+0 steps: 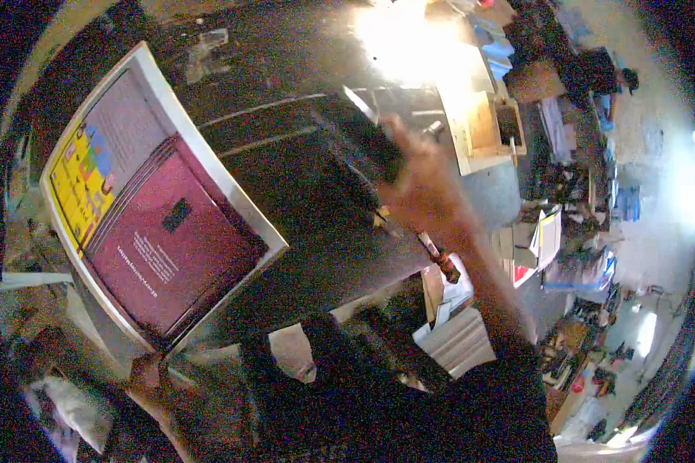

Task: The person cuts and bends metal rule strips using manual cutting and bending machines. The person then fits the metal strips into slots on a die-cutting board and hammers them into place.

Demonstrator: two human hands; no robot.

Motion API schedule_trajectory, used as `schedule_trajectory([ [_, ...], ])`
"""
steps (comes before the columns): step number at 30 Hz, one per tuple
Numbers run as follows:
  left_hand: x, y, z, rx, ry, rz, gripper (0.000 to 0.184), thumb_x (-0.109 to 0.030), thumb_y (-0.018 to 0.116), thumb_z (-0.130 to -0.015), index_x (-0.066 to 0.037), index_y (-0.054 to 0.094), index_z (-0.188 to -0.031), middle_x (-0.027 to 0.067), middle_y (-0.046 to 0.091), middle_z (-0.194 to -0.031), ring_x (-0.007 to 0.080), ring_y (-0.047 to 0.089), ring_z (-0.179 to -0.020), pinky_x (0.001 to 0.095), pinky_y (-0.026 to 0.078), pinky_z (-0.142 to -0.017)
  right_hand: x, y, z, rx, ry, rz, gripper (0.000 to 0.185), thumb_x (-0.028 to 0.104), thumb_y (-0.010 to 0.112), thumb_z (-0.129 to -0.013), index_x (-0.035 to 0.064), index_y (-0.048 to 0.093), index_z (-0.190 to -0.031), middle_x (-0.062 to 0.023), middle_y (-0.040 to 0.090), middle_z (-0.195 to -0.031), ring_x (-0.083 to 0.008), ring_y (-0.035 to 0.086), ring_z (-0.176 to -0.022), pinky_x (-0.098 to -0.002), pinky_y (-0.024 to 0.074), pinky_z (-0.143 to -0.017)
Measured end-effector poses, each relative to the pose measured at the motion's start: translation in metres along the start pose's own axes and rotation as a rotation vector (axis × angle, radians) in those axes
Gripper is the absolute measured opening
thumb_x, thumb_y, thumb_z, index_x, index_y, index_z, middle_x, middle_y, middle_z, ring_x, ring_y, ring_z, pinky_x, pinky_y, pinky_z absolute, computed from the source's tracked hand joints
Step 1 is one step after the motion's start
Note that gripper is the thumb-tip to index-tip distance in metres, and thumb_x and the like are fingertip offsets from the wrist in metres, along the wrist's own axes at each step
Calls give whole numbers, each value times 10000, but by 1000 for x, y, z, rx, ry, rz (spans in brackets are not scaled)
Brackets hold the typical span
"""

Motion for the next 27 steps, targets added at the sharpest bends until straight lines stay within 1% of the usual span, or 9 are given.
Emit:
schedule_trajectory([
  [4, -2, 0, -2, 47, 56, -93, 199, 86, 700, -702, -18, 712, -872, 121, 687, -800, 256, 671, -736, 346, 524, -672, -53, -20, -42, -73, -38, 82, 668, 100, 760, -780, 14, 483, -1382, -236, 589, -1277, -392, 588, -1155, -399, 444, -1012],
  [6, 17, 4, 10, -39, -279, 174, 211, 80, 693, -689, -15, 716, -877, 116, 674, -764, 260, 669, -734, 361, 518, -685, -71, -4, -60, -160, -133, 25, 589, 59, 722, -811, 67, 520, -1364, -216, 628, -1194, -376, 608, -1099, -414, 457, -980],
  [9, -1, -7, 0, 126, -85, -146, 238, 71, 706, -665, -18, 720, -886, 129, 677, -785, 271, 668, -740, 380, 514, -707, -53, -1, -51, -454, -368, 259, 537, 144, 694, -838, 41, 513, -1334, -238, 628, -1126, -410, 625, -1011, -452, 519, -846],
  [11, 8, 0, 8, 43, -107, 0, 258, 57, 724, -657, -29, 727, -900, 132, 688, -812, 282, 668, -768, 398, 518, -725, -43, 8, -37, -427, -248, 119, 433, 149, 715, -837, 32, 596, -1237, -214, 663, -1104, -359, 663, -960, -435, 528, -830],
  [13, 0, 3, 5, -24, -39, -61, 248, 39, 738, -665, -40, 730, -900, 126, 700, -838, 293, 670, -813, 397, 526, -754, -33, 25, -30, -26, -72, -189, 307, 148, 752, -819, 9, 673, -1081, -170, 705, -993, -309, 690, -894, -399, 545, -813],
  [15, -21, 0, -4, 105, 19, -337, 257, 23, 751, -657, -50, 735, -903, 110, 710, -866, 290, 672, -855, 392, 533, -784, -47, 49, -27, -84, -3, -149, 256, 120, 764, -800, 2, 689, -1014, -153, 713, -957, -286, 694, -886, -380, 549, -819],
  [17, 0, 10, 10, 16, -121, -202, 299, 33, 772, -625, -56, 738, -908, 101, 717, -894, 282, 677, -878, 381, 537, -799, -27, 62, -32, -98, 120, -150, 205, 27, 769, -759, -5, 707, -952, -131, 725, -933, -238, 695, -895, -342, 554, -834],
  [20, -31, -2, -6, -8, -163, -179, 320, 46, 778, -608, -56, 738, -909, 91, 722, -908, 266, 681, -891, 370, 540, -801, -22, 70, -26, -109, -144, -46, 199, -80, 598, -846, 25, 685, -990, -88, 707, -931, -187, 675, -894, -354, 544, -767],
  [27, -13, 1, 2, -40, -25, -18, 299, 72, 746, -632, -60, 740, -900, 82, 736, -923, 238, 699, -885, 352, 539, -807, 47, 50, -16, -40, -9, -236, 236, 2, 692, -849, 17, 636, -1078, -59, 665, -953, -124, 633, -854, -273, 525, -768],
])
Point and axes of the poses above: each hand's wrist, its own z-axis away from the middle knuckle, its own y-axis out of the palm, x = y × z, the point moved 1 cm from there along -z, towards the middle knuckle
